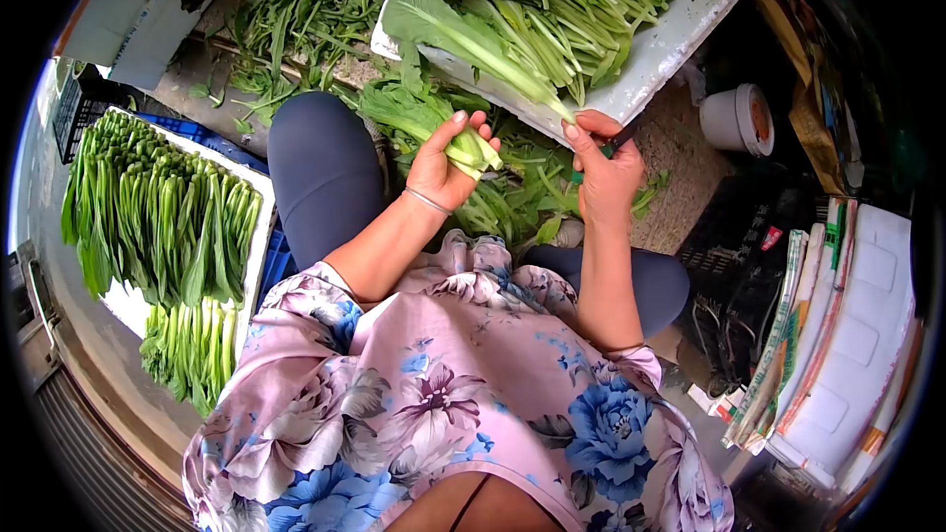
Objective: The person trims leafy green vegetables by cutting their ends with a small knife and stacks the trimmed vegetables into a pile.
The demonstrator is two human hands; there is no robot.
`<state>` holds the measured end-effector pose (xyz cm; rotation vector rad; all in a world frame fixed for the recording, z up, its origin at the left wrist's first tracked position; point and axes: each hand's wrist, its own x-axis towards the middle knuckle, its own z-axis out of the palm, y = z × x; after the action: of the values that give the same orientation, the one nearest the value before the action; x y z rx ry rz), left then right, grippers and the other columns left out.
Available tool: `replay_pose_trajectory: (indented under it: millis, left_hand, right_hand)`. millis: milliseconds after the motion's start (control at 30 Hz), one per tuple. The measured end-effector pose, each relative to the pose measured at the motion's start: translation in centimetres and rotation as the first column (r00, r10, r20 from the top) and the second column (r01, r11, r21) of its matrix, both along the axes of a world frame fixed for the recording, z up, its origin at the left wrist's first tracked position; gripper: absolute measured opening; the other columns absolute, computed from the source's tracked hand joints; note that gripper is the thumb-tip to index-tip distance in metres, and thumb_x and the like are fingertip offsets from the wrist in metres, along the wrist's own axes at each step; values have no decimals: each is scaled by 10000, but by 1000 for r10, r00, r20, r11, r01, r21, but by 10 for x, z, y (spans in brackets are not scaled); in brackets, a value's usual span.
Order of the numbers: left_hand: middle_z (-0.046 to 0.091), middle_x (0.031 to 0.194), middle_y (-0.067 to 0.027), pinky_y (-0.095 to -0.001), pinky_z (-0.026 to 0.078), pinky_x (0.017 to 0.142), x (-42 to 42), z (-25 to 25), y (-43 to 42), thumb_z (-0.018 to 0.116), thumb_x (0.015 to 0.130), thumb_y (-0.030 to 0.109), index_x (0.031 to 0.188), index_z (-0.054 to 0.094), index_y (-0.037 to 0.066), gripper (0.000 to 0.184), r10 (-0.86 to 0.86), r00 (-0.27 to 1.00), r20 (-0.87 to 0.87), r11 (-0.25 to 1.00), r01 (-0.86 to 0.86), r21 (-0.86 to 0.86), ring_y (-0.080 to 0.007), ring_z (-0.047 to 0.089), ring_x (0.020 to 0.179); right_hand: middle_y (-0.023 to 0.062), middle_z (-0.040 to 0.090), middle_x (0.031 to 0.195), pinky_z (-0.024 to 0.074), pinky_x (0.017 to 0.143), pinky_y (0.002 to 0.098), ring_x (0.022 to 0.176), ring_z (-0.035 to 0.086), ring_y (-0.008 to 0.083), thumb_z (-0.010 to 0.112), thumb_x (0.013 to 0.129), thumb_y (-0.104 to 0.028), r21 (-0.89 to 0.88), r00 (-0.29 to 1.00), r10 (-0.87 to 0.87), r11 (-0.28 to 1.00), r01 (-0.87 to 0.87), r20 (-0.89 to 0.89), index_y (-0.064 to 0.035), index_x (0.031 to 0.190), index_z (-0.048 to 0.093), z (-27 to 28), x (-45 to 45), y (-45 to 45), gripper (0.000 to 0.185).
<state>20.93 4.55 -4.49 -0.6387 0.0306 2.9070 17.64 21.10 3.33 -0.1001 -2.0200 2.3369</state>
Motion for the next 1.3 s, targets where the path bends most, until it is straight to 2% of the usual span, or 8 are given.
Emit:
replay_pose_trajectory:
  millis: [100, 267, 467, 533, 833, 1067, 1200, 1300]
  left_hand:
    - [582, 925, -59, -366, 468, 764, 6, 1, 5, 643, 777, 221, 848, 560, 98, 164, -28, 998, -57, 999, 26, -28, -195, 561, 805]
    - [582, 802, -56, -350, 496, 670, 10, -5, 7, 671, 753, 205, 862, 551, 99, 194, -101, 993, 52, 978, 109, -178, -198, 568, 709]
    - [570, 776, -51, -333, 496, 640, 6, -11, 9, 687, 735, 185, 865, 543, 90, 216, -68, 995, 76, 975, 82, -206, -193, 562, 704]
    - [564, 791, -48, -334, 496, 642, 5, -14, 7, 690, 733, 180, 880, 534, 88, 233, -18, 993, 118, 974, 44, -223, -194, 559, 714]
    - [563, 789, -48, -309, 486, 652, 12, -18, 12, 678, 743, 184, 888, 525, 82, 234, -73, 992, 99, 951, 99, -294, -187, 557, 706]
    - [560, 748, -55, -319, 492, 597, 13, -30, 12, 679, 735, 164, 855, 518, 86, 216, -31, 977, 211, 941, 99, -322, -187, 558, 648]
    - [562, 729, -54, -314, 490, 579, 12, -29, 10, 686, 727, 170, 855, 518, 88, 227, -43, 971, 235, 934, 122, -335, -187, 563, 629]
    - [565, 731, -54, -313, 489, 577, 13, -33, 14, 682, 731, 171, 864, 524, 89, 222, -71, 951, 300, 907, 187, -377, -187, 561, 617]
  right_hand:
    - [69, 613, 861, 418, 676, 231, 772, 549, 116, 666, 685, 23, 303, 978, 155, 947, -107, -138, -11, 788, 610, -14, 14, 5, 122]
    - [58, 616, 859, 427, 694, 232, 772, 545, 104, 642, 703, 37, 377, 923, 316, 900, -219, -218, -9, 814, 615, -30, 32, 18, 123]
    - [-3, 499, 656, 359, 479, 181, 528, 429, 56, 556, 853, -202, -25, 965, -62, 997, 71, 253, 29, 1056, 533, -44, 65, 6, 309]
    - [3, 443, 610, 310, 429, 189, 488, 386, 64, 440, 899, -341, -154, 943, 43, 988, 9, 330, 30, 1125, 484, -45, 82, 0, 437]
    - [-13, 417, 639, 313, 426, 213, 499, 392, 85, 490, 884, -284, -457, 834, 306, 886, -74, 459, -70, 975, 503, -60, 62, -20, 233]
    - [-35, 379, 599, 281, 375, 197, 455, 363, 66, 512, 872, -303, -169, 747, 9, 976, 138, 664, -114, 872, 538, -104, 59, 1, 191]
    - [-8, 513, 660, 302, 377, 181, 481, 426, 66, 562, 832, -359, -333, 530, 203, 929, 161, 823, -87, 1012, 546, -92, 57, 13, 326]
    - [23, 558, 751, 312, 399, 175, 540, 457, 63, 571, 829, -331, -194, 705, 174, 980, -53, 688, -35, 1043, 522, -70, 54, -4, 369]
